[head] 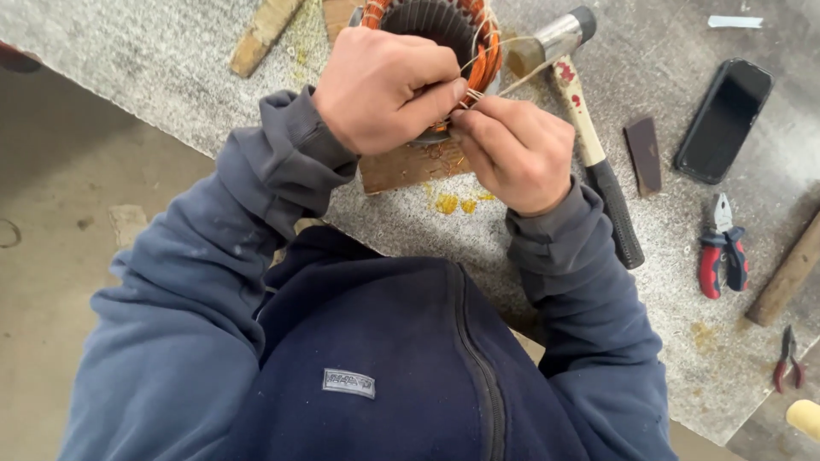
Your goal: The person winds white string around a copper-wound stator to secure the coils. They use a rubber mallet to tap the string into place and tighten the windings. The person also uses a small wooden block to press the string down while hammering.
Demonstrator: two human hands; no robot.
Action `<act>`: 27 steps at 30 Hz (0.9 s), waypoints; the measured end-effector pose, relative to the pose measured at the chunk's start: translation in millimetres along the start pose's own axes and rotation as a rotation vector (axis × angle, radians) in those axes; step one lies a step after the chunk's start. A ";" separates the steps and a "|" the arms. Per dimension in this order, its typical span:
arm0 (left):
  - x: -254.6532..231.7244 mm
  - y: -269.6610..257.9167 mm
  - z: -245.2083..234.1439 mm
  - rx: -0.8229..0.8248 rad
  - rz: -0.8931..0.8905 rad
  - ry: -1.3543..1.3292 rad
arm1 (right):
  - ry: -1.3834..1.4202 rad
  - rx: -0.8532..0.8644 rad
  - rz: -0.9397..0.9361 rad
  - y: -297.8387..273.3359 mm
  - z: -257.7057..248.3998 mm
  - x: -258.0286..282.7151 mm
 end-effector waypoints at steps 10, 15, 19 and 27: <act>-2.6 -0.4 0.0 0.019 0.077 -0.064 | 0.050 -0.004 -0.056 -8.6 3.3 -13.5; -8.8 -2.2 -0.3 0.026 0.070 -0.037 | 0.054 -0.022 0.037 -10.7 -0.3 -14.9; -9.7 -6.2 1.0 0.006 0.069 -0.029 | 0.122 -0.013 0.069 -4.0 -14.8 -14.8; -3.4 -8.6 1.3 0.001 -0.040 -0.105 | -0.205 0.306 -0.354 29.2 -17.5 9.2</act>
Point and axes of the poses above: each hand's wrist, its own y-axis towards the middle knuckle, its own z-axis out of the palm, x = y × z, the point moved 8 cm from there along y, towards the middle knuckle, and after that the axes turned 15 degrees about y, right-handed, at the moved point
